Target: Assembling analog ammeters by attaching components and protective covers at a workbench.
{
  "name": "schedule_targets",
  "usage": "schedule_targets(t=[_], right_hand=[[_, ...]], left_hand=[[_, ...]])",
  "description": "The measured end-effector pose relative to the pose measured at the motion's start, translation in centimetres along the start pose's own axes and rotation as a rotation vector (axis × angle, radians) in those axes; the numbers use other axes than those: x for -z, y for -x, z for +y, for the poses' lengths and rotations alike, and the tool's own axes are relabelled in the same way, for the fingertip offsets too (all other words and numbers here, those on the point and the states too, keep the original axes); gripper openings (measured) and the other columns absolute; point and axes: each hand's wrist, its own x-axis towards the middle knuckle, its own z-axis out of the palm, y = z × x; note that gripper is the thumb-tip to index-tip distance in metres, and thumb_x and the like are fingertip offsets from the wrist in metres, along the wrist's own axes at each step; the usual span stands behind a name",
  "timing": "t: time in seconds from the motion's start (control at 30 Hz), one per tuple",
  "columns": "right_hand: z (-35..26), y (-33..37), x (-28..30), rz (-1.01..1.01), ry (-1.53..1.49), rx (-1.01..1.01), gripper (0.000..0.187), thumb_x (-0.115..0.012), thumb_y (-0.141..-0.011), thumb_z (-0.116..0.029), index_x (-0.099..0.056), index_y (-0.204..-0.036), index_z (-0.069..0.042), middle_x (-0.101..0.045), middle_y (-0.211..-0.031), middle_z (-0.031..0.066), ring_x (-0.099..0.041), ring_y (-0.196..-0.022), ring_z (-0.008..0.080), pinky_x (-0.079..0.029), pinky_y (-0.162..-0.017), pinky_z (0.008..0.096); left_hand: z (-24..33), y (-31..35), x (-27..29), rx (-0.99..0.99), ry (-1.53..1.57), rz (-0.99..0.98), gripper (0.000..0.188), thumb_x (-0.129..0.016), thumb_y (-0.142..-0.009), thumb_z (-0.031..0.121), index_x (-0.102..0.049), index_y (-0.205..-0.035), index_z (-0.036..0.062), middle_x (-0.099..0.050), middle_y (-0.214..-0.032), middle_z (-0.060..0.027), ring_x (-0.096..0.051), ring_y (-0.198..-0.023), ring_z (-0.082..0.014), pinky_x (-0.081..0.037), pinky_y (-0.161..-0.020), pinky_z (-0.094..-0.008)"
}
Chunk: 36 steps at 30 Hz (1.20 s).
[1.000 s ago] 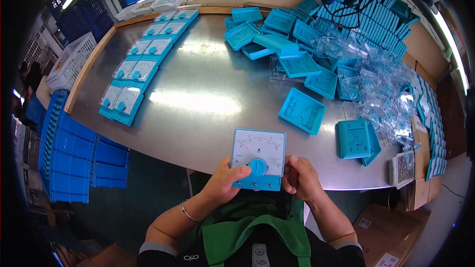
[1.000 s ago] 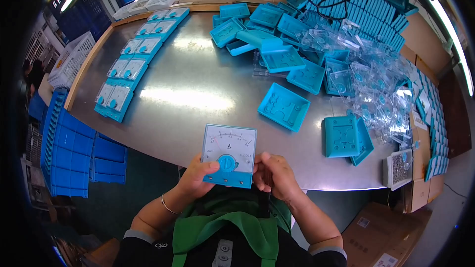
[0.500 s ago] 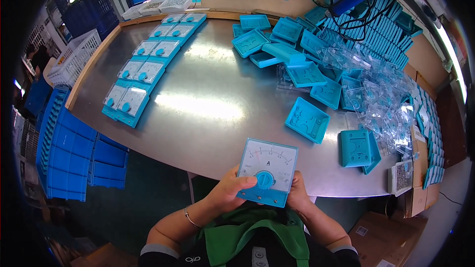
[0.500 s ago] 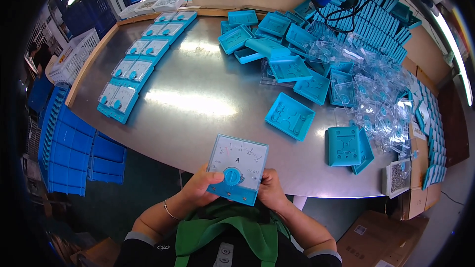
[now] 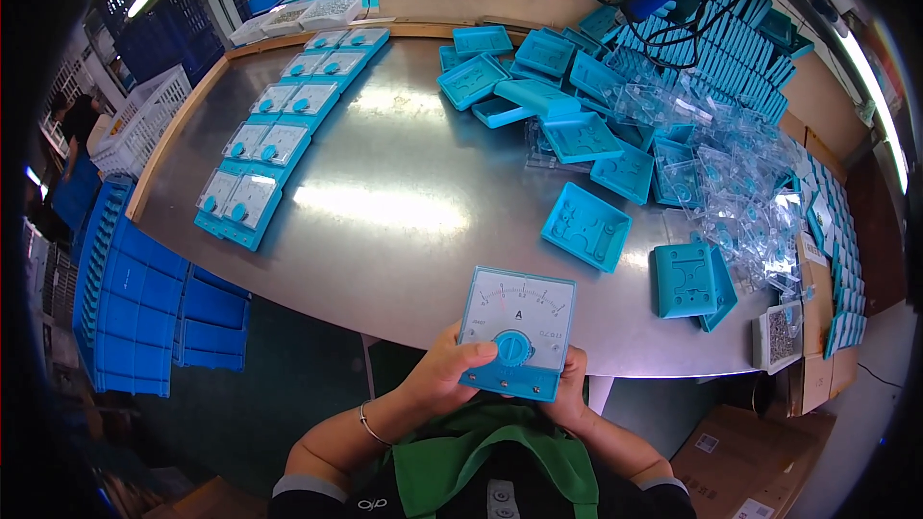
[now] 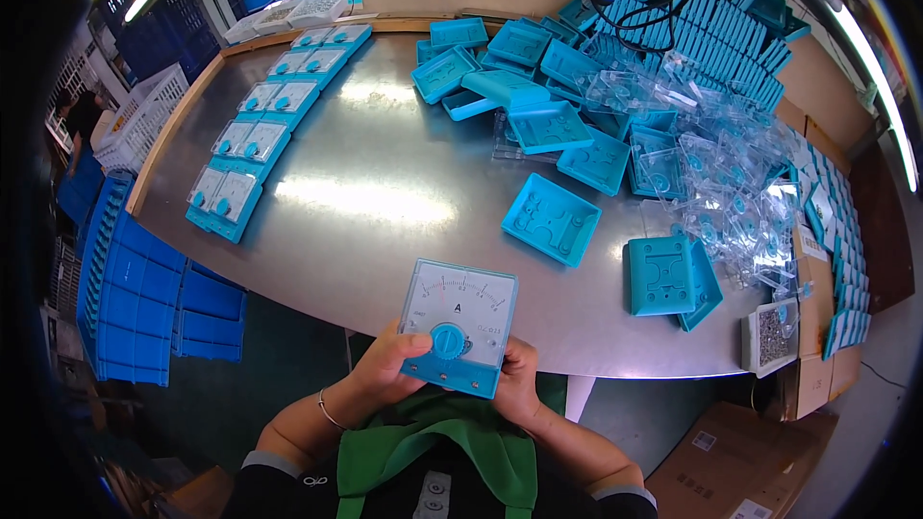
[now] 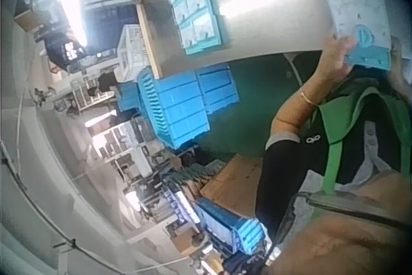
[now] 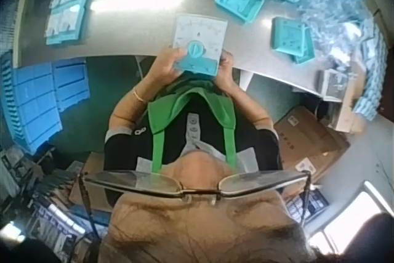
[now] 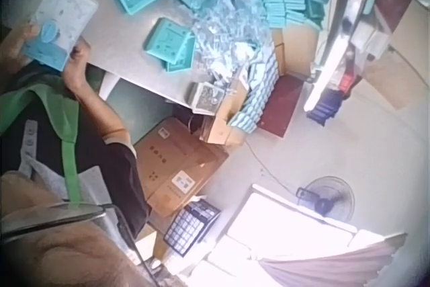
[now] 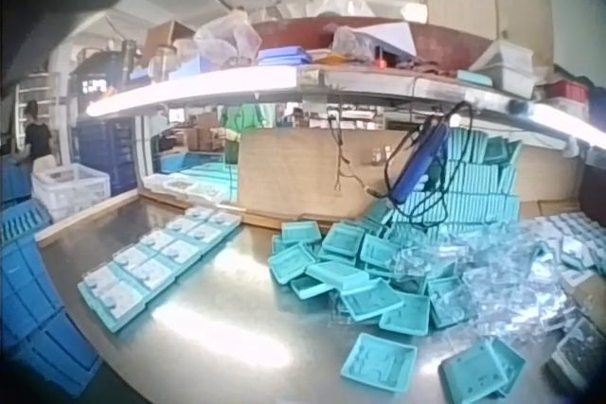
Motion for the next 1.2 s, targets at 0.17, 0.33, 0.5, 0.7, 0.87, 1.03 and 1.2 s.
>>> schedule_targets(t=[0.17,0.33,0.5,0.7,0.87,1.03,1.2], right_hand=[[0.3,0.2,0.2,0.019,0.021,0.013,0.018,-0.07,-0.075,0.002,-0.065,-0.092,0.001,-0.067,-0.091,0.005,-0.061,-0.082,0.0107,-0.051,-0.074,0.0263],[-0.2,0.2,0.0,0.005,0.021,0.012,0.018,-0.07,-0.075,0.002,-0.064,-0.092,0.001,-0.067,-0.09,0.0054,-0.062,-0.082,0.0108,-0.051,-0.074,0.0267],[-0.2,0.2,-0.5,0.048,0.027,0.015,0.019,-0.069,-0.074,0.004,-0.065,-0.092,0.001,-0.068,-0.088,0.0056,-0.063,-0.079,0.0113,-0.052,-0.071,0.0266],[0.3,0.3,-0.4,0.033,0.066,0.062,0.015,-0.067,-0.077,0.004,-0.063,-0.091,0.002,-0.066,-0.088,0.0072,-0.064,-0.078,0.0138,-0.054,-0.067,0.0279],[-0.4,0.1,-0.6,-0.015,0.057,0.009,0.015,-0.065,-0.078,0.005,-0.063,-0.093,0.002,-0.067,-0.088,0.0078,-0.064,-0.079,0.0141,-0.054,-0.07,0.0285],[-2.8,-1.2,0.8,0.028,-0.256,-0.341,0.022,-0.056,-0.09,-0.017,-0.062,-0.093,0.003,-0.06,-0.073,0.0036,-0.052,-0.056,0.0083,-0.042,-0.05,0.0212],[-5.2,-2.4,1.6,-0.2,0.004,-0.307,0.032,-0.057,-0.088,-0.028,-0.061,-0.092,0.003,-0.054,-0.068,0.0016,-0.046,-0.052,0.0077,-0.034,-0.048,0.0221]], left_hand=[[-0.1,-0.1,-0.2,0.022,0.011,0.002,0.053,-0.064,-0.082,0.027,-0.043,-0.122,-0.0016,-0.058,-0.107,-0.0138,-0.062,-0.087,-0.0222,-0.055,-0.07,-0.0359],[-0.1,-0.2,0.0,0.035,0.016,0.003,0.053,-0.064,-0.082,0.026,-0.044,-0.122,-0.0015,-0.058,-0.107,-0.0138,-0.063,-0.086,-0.0223,-0.055,-0.07,-0.0359],[-0.1,-0.1,0.2,0.018,0.024,-0.003,0.052,-0.064,-0.082,0.026,-0.044,-0.122,-0.0011,-0.059,-0.106,-0.0133,-0.063,-0.085,-0.0222,-0.054,-0.069,-0.0361],[-0.3,-0.2,0.3,0.007,0.026,0.007,0.051,-0.063,-0.082,0.025,-0.044,-0.122,-0.0007,-0.059,-0.106,-0.0131,-0.063,-0.085,-0.0223,-0.054,-0.069,-0.0362],[-0.2,-0.1,0.4,-0.02,0.034,0.009,0.051,-0.064,-0.082,0.025,-0.044,-0.122,-0.0011,-0.059,-0.106,-0.0134,-0.063,-0.086,-0.0222,-0.055,-0.069,-0.0362],[0.5,0.4,0.9,-0.082,0.012,0.007,0.052,-0.064,-0.082,0.023,-0.044,-0.122,-0.002,-0.058,-0.111,-0.0138,-0.062,-0.092,-0.0218,-0.054,-0.075,-0.0356],[1.2,-0.2,2.5,-0.089,-0.034,-0.078,0.053,-0.063,-0.082,0.021,-0.042,-0.126,-0.0026,-0.057,-0.115,-0.0129,-0.054,-0.109,-0.0231,-0.044,-0.094,-0.0363]])
